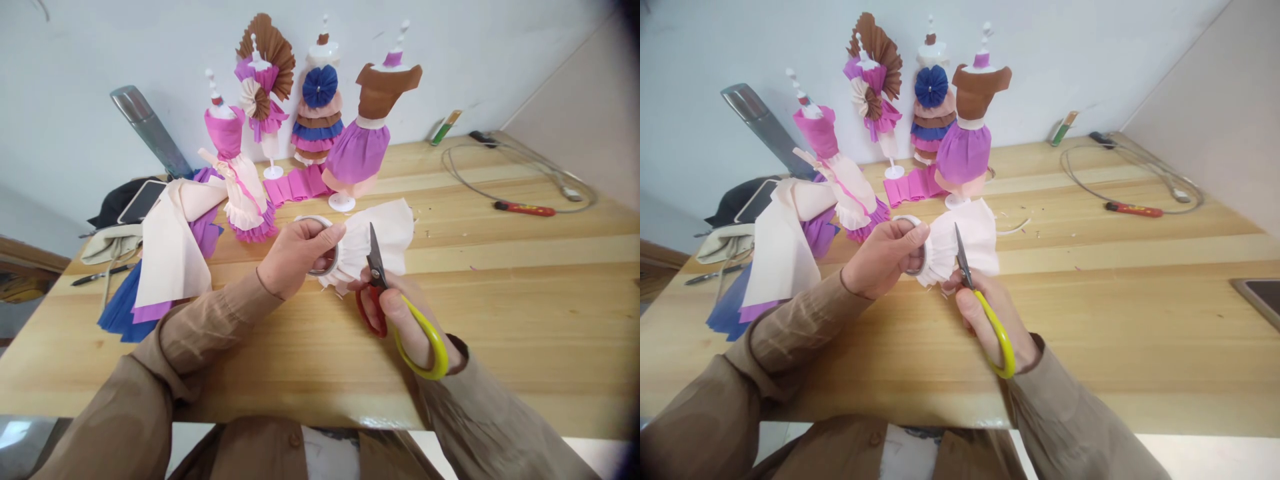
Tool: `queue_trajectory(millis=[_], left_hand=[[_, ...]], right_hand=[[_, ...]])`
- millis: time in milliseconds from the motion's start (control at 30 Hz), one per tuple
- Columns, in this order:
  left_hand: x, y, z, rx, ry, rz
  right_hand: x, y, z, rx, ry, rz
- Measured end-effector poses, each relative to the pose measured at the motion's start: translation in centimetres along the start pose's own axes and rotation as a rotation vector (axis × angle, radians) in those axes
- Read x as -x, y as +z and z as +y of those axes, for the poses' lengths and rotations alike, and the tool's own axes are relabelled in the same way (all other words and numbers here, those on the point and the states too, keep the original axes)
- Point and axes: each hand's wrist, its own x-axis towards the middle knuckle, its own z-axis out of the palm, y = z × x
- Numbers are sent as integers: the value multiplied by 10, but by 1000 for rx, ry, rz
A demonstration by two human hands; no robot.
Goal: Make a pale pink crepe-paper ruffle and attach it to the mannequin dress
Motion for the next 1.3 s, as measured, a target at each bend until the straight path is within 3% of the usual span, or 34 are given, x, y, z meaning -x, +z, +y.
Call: queue_trajectory(millis=[900,1067,1300], left_hand=[[-2,-8,14,-75,-39,-47],[-4,-13,17,-96,-16,-82],[-4,-14,16,-161,-19,-132]], right_hand=[[3,6,-8,-113,85,-7],[3,5,-5,-176,44,-95],[1,5,-5,-180,-4,-100]])
